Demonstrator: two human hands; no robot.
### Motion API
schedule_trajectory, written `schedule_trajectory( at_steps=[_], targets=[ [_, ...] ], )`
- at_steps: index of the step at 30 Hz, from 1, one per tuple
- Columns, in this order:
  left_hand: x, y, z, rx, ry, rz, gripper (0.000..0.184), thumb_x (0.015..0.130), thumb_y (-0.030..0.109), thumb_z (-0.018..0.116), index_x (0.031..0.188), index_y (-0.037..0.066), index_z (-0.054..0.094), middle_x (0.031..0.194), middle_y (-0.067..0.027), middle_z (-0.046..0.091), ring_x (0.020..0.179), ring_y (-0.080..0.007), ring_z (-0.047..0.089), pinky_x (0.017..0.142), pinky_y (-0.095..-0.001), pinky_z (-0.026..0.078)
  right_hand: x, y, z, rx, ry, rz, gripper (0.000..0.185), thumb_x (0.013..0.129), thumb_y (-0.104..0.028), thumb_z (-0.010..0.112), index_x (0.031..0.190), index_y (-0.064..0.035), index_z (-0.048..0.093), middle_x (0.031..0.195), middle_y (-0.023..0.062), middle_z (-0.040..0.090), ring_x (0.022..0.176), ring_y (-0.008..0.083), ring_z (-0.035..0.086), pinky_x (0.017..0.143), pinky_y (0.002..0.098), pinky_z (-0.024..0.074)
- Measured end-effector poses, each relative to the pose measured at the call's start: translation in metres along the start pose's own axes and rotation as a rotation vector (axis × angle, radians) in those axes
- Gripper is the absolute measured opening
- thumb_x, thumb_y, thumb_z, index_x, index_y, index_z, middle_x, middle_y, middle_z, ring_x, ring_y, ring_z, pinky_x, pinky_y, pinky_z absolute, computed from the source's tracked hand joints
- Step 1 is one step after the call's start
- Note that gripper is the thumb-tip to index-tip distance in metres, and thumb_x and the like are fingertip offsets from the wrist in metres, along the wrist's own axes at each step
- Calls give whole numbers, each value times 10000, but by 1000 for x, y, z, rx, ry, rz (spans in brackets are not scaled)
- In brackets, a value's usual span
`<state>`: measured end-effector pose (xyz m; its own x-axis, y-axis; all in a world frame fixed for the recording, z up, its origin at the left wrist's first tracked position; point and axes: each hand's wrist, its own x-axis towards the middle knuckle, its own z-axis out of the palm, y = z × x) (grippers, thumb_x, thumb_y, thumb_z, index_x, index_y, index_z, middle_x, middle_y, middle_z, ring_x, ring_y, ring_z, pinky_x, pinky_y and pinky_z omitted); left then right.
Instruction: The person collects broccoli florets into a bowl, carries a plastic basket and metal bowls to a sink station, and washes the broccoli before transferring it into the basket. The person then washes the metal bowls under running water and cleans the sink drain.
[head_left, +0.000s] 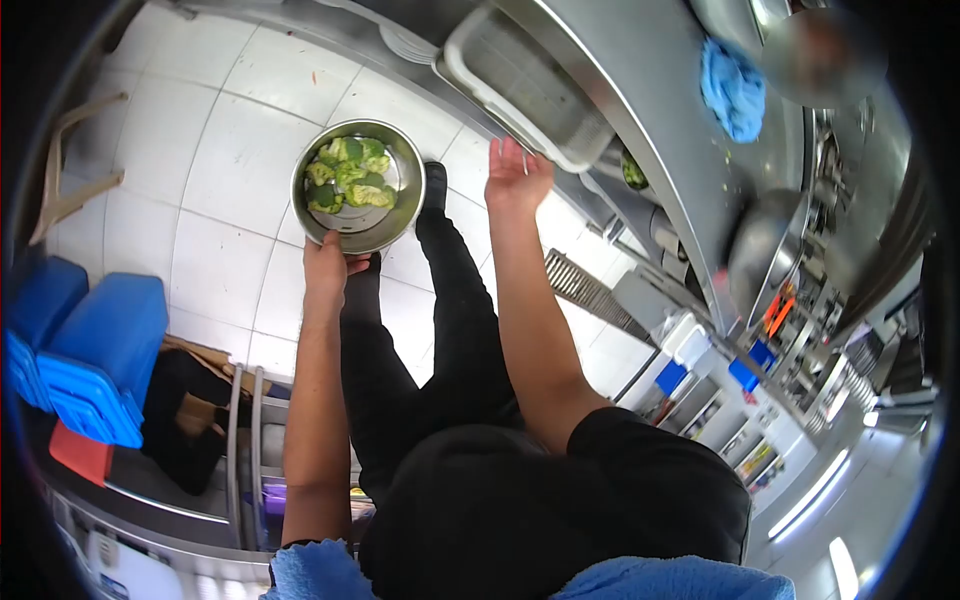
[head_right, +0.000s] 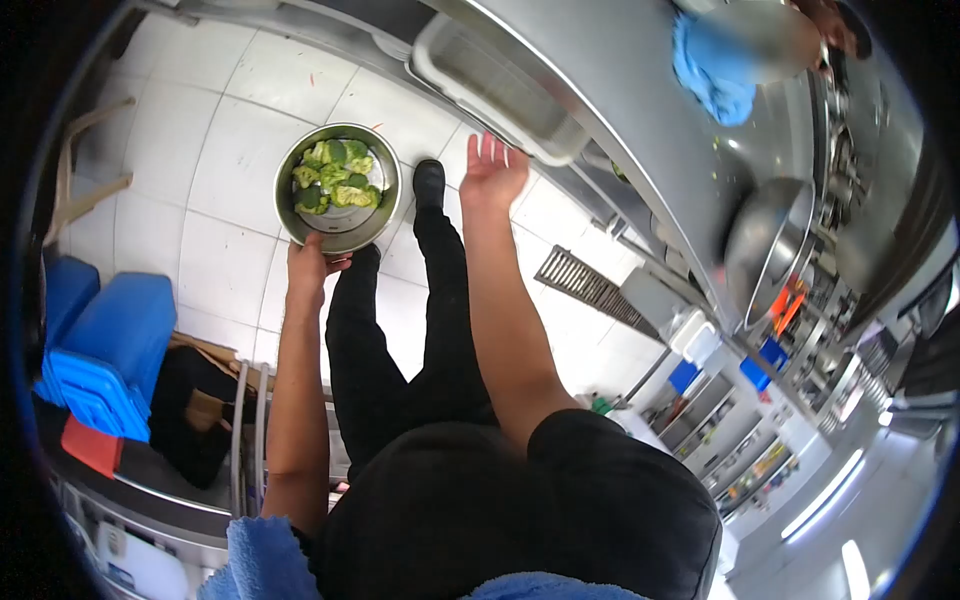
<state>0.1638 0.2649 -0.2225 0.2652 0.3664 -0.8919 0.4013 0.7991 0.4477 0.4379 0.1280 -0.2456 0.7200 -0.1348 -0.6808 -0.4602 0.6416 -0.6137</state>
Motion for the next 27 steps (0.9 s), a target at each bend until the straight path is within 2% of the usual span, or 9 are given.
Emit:
schedule_trajectory(
  at_steps=[1, 2, 5, 8, 12, 14, 19, 21, 27],
  targets=[
    [-2, 5, 0, 22, -14, -4, 395, 1052, 195, 386, 1368, -35, 444, 1046, -192, 702, 726, -230, 729, 578, -323, 619, -1, 2, 4, -56, -45, 5, 461, 984, -260, 582, 1322, -34, 364, 1186, 193, 594, 1141, 332, 643, 1042, 591, 529],
    [-5, 9, -1, 43, -25, -9, 399, 1048, 196, 387, 1364, -41, 445, 1046, -192, 703, 729, -232, 730, 584, -325, 621, 1, 2, 10, -17, 32, 80, 331, 1023, -202, 469, 1300, -40, 388, 1276, 164, 455, 1192, 327, 562, 1039, 580, 540],
    [-12, 17, -5, 94, -43, 11, 413, 1037, 211, 387, 1344, -55, 460, 1038, -193, 708, 739, -242, 738, 604, -329, 627, 26, 10, 14, -89, 50, 215, 469, 1045, -323, 549, 1385, -33, 408, 1338, 218, 483, 1187, 360, 593, 1003, 583, 564],
    [-18, 20, -5, 102, -42, 38, 409, 1044, 227, 389, 1293, -73, 513, 984, -190, 723, 731, -241, 740, 603, -332, 632, 55, 6, 5, -139, -224, 350, 458, 1065, -333, 547, 1392, -24, 468, 1364, 231, 526, 1206, 356, 600, 1025, 564, 558],
    [8, -15, -22, 14, -141, 113, 454, 1080, 308, 442, 1238, -101, 559, 884, -202, 732, 659, -263, 735, 589, -363, 654, 75, 6, -23, -64, -335, 298, 355, 1089, -259, 512, 1373, -45, 520, 1361, 178, 583, 1240, 340, 602, 1045, 529, 561],
    [-3, 3, -6, -37, 15, 161, 412, 1061, 228, 449, 1300, -104, 494, 975, -231, 715, 701, -288, 744, 592, -373, 666, 59, 9, -37, -29, -344, 337, 348, 1088, -247, 515, 1389, -74, 517, 1375, 136, 596, 1266, 334, 593, 1055, 536, 556],
    [-8, 43, -6, 57, 8, 211, 426, 1010, 200, 393, 1252, -121, 531, 922, -207, 723, 733, -275, 748, 599, -362, 655, -1, 8, -126, -52, -277, 314, 411, 1063, -263, 566, 1437, -103, 504, 1403, 109, 600, 1287, 317, 583, 1106, 529, 508],
    [-14, 58, -8, 99, 79, 235, 434, 1002, 182, 368, 1247, -137, 530, 992, -252, 708, 746, -300, 747, 647, -408, 667, -37, -7, -158, -80, -311, 344, 435, 1057, -287, 579, 1446, -108, 502, 1421, 89, 595, 1286, 298, 584, 1125, 529, 482],
    [-30, 70, -7, 167, 79, 258, 448, 970, 204, 422, 1234, -132, 555, 989, -238, 716, 759, -296, 756, 628, -383, 662, -98, -36, -299, -70, -348, 416, 448, 1055, -341, 579, 1449, -137, 513, 1417, 59, 601, 1270, 242, 597, 1023, 452, 530]
  ],
)
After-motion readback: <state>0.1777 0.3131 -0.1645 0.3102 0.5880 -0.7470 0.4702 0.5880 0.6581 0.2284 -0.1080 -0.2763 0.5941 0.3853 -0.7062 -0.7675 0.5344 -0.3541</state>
